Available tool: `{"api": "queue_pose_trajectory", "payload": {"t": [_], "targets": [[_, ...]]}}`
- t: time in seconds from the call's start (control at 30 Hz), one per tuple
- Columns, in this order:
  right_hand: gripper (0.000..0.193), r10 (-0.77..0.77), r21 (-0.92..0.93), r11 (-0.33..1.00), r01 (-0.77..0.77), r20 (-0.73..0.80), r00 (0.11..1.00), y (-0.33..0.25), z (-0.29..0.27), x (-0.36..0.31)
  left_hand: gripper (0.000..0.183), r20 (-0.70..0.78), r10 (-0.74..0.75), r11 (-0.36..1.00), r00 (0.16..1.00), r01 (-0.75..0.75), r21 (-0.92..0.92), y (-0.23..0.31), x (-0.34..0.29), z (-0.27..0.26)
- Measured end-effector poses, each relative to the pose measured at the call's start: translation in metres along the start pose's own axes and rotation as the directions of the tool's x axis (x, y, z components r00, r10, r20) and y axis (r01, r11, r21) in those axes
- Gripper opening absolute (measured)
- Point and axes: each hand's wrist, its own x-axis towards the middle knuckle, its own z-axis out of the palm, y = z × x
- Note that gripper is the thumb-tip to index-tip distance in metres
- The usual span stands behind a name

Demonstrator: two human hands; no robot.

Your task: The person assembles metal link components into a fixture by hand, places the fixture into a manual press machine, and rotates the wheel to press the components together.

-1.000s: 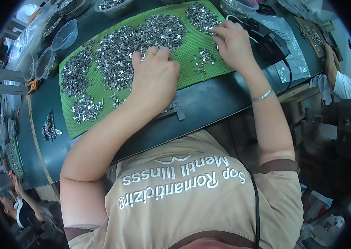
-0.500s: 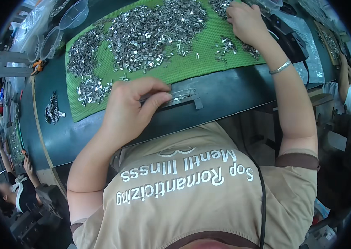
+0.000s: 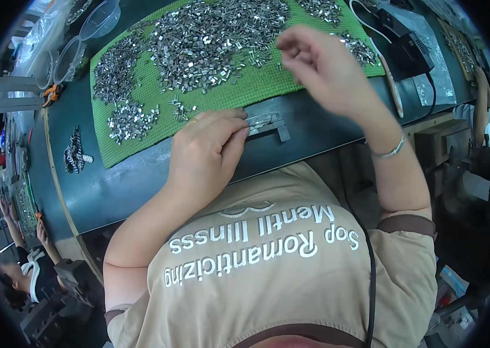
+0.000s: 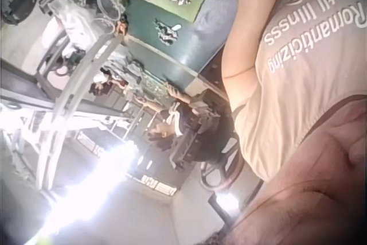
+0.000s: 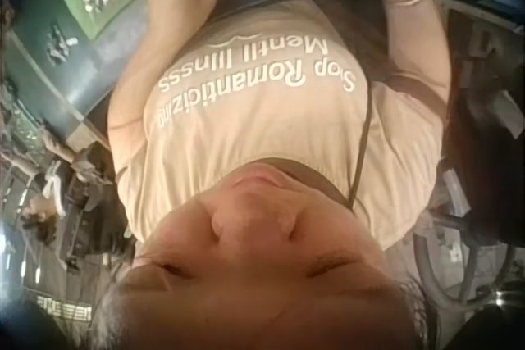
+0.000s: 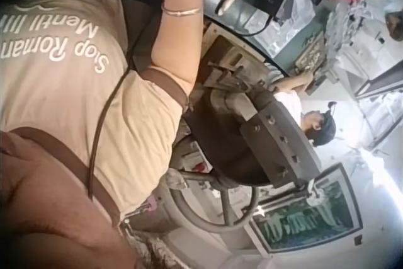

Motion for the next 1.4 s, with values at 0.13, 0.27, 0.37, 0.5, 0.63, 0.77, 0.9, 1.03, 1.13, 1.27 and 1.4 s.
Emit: {"api": "queue_pose_trajectory", "payload": {"t": [0.13,0.27,0.37,0.5,0.63,0.77,0.9,1.03,1.13,1.27,1.4], "targets": [[0.020,-0.234,-0.129,0.963,0.236,0.036,0.972,-0.009,0.005,-0.020,0.006,-0.057,0.017,1.000,0.998,-0.016,0.024,-0.001,-0.003,0.007],[0.012,-0.143,0.004,0.990,0.143,0.070,0.987,-0.021,0.004,-0.037,0.009,-0.078,-0.005,1.000,0.997,0.007,0.021,-0.003,-0.005,0.010],[0.010,-0.170,-0.004,0.985,0.171,0.083,0.982,-0.025,0.002,-0.044,0.011,-0.085,0.096,0.987,0.992,-0.084,0.137,-0.002,-0.007,0.011],[0.010,-0.331,-0.270,0.903,0.335,0.062,0.942,-0.023,0.008,-0.049,0.028,-0.074,0.311,0.904,0.947,-0.271,0.332,-0.009,-0.013,0.012],[0.013,-0.318,-0.304,0.897,0.322,0.066,0.946,-0.021,0.015,-0.055,0.044,0.128,0.148,0.927,0.981,-0.182,0.328,0.001,-0.018,-0.014],[0.011,-0.088,-0.014,0.996,0.087,-0.138,0.987,-0.019,0.031,-0.066,0.035,-0.050,-0.023,0.928,0.998,0.040,0.369,-0.030,-0.022,-0.043],[0.003,0.300,0.482,0.844,-0.235,-0.060,0.952,-0.014,0.042,-0.060,0.015,0.005,-0.048,0.856,0.999,0.039,0.516,-0.049,-0.014,-0.064],[0.006,0.227,0.447,0.875,-0.186,-0.040,0.973,-0.014,0.052,-0.061,0.019,0.111,0.055,0.840,0.992,-0.106,0.532,-0.058,-0.002,-0.067],[0.003,0.257,0.393,0.895,-0.210,-0.071,0.964,-0.024,0.056,-0.060,0.019,0.131,0.073,0.828,0.989,-0.133,0.544,-0.058,-0.002,-0.067],[0.003,0.239,0.319,0.928,-0.193,-0.111,0.965,-0.026,0.057,-0.061,0.019,0.161,0.109,0.824,0.981,-0.179,0.537,-0.059,-0.005,-0.065],[0.004,0.227,0.280,0.941,-0.190,-0.104,0.968,-0.030,0.057,-0.059,0.017,0.151,0.122,0.842,0.981,-0.183,0.507,-0.061,-0.009,-0.066]]}}
